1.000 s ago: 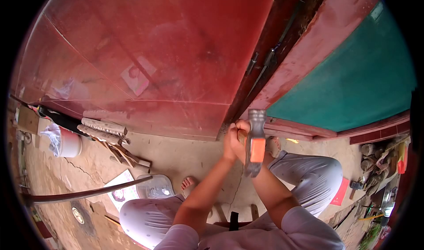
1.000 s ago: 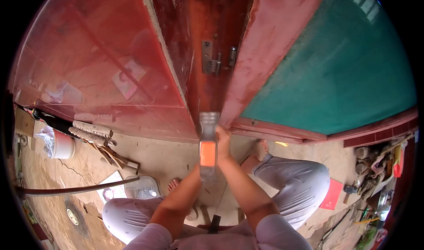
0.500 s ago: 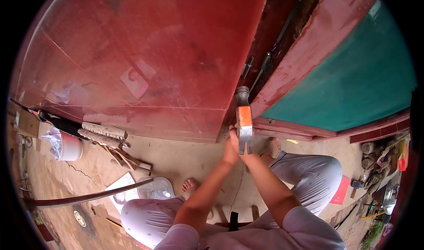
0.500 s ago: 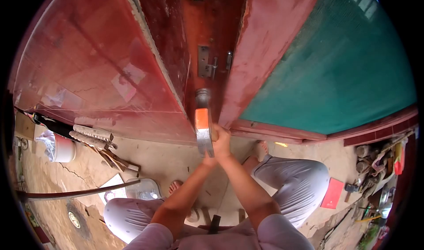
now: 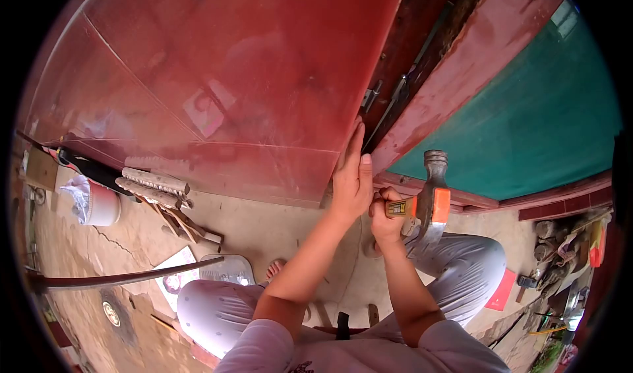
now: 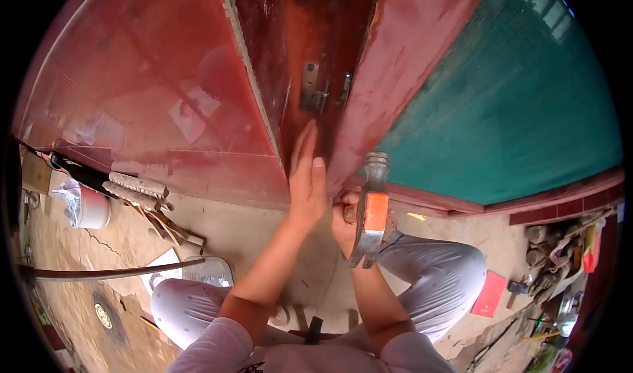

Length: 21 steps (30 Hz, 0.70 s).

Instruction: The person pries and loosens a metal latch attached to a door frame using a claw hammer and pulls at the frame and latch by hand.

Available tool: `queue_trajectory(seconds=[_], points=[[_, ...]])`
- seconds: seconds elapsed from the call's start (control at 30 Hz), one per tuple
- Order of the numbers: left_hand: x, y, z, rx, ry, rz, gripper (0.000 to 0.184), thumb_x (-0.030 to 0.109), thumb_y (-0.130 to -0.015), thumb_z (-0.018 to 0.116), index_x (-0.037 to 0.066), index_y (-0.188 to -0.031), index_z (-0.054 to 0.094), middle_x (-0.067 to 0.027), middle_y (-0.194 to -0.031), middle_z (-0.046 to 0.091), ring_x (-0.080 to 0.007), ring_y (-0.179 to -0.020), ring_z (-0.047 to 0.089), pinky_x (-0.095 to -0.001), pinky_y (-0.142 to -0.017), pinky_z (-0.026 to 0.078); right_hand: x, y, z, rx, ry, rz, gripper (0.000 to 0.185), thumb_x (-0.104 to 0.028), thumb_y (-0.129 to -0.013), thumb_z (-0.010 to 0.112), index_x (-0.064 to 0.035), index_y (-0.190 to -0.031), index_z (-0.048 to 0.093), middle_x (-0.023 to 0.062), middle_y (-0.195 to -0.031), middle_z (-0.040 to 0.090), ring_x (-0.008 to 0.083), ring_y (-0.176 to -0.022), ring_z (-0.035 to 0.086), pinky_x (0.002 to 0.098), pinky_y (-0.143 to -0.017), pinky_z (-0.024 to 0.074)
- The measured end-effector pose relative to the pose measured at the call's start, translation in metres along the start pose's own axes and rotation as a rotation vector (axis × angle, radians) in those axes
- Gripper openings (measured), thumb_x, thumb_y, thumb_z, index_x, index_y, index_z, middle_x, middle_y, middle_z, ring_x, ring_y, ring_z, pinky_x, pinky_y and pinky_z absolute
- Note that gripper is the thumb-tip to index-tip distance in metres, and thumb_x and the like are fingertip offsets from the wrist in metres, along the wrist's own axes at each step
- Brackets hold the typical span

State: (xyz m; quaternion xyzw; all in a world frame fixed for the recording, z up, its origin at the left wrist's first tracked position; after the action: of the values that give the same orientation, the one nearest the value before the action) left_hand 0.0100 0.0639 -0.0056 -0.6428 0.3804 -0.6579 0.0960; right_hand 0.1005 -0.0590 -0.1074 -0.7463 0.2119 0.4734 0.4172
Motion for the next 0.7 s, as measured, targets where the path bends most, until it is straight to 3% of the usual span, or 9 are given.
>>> queue_trajectory(seconds=[0.13,0.23,0.33,0.53,0.7], points=[[0.015,-0.012,0.012,-0.053,0.073,0.147,0.064,0.042,-0.098,0.031,-0.006,-0.140,0.031,-0.0266,-0.146,0.028,-0.0400,-0.135,0.030,-0.0431,-0.110,0.024,0.006,0.006,-0.002,-0.033,0.009,0.038,0.015,0.006,-0.083,0.045,-0.0045,-0.072,0.046,0.0002,-0.059,0.047,0.0067,-0.047,0.040,0.0227,-0.044,0.0330],[0.020,-0.015,0.020,-0.059,0.042,0.157,0.065,0.043,-0.097,0.034,-0.006,-0.140,0.031,-0.0265,-0.146,0.028,-0.0404,-0.135,0.030,-0.0444,-0.109,0.024,0.010,0.010,-0.007,-0.016,0.056,0.005,0.014,0.006,-0.083,0.048,-0.0050,-0.074,0.049,-0.0002,-0.061,0.049,0.0058,-0.049,0.042,0.0215,-0.045,0.0337],[0.022,-0.014,0.020,-0.052,0.095,0.182,0.064,0.033,-0.093,0.046,-0.006,-0.140,0.028,-0.0261,-0.148,0.025,-0.0415,-0.135,0.028,-0.0452,-0.109,0.024,0.008,0.013,-0.007,-0.016,0.039,0.008,0.013,0.006,-0.083,0.052,-0.0049,-0.077,0.051,-0.0011,-0.063,0.050,0.0049,-0.051,0.042,0.0208,-0.046,0.0333],[0.017,-0.019,0.009,0.009,0.412,0.059,0.058,0.031,-0.094,0.047,-0.005,-0.137,0.032,-0.0222,-0.144,0.032,-0.0351,-0.134,0.031,-0.0427,-0.109,0.024,0.024,0.023,0.001,-0.032,0.025,0.052,0.014,0.008,-0.081,0.053,-0.0035,-0.073,0.052,-0.0017,-0.063,0.048,0.0058,-0.054,0.042,0.0215,-0.049,0.0331],[0.007,-0.015,0.005,-0.028,0.309,-0.001,0.051,0.028,-0.097,0.043,-0.004,-0.136,0.034,-0.0200,-0.144,0.034,-0.0319,-0.134,0.032,-0.0403,-0.111,0.021,0.014,0.026,0.013,-0.048,0.062,0.011,0.016,0.009,-0.078,0.053,-0.0026,-0.068,0.050,0.0004,-0.064,0.048,0.0088,-0.059,0.044,0.0235,-0.055,0.0362]])
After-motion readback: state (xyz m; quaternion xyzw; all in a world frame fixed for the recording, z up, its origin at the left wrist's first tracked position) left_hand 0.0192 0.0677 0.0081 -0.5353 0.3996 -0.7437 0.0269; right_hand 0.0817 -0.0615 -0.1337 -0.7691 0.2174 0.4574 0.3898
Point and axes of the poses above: each hand's wrist, its own y-axis away from the middle knuckle, its own z-axis out of the palm, x = y × z, the point moved 10 cm from there along -y, towards the middle knuckle
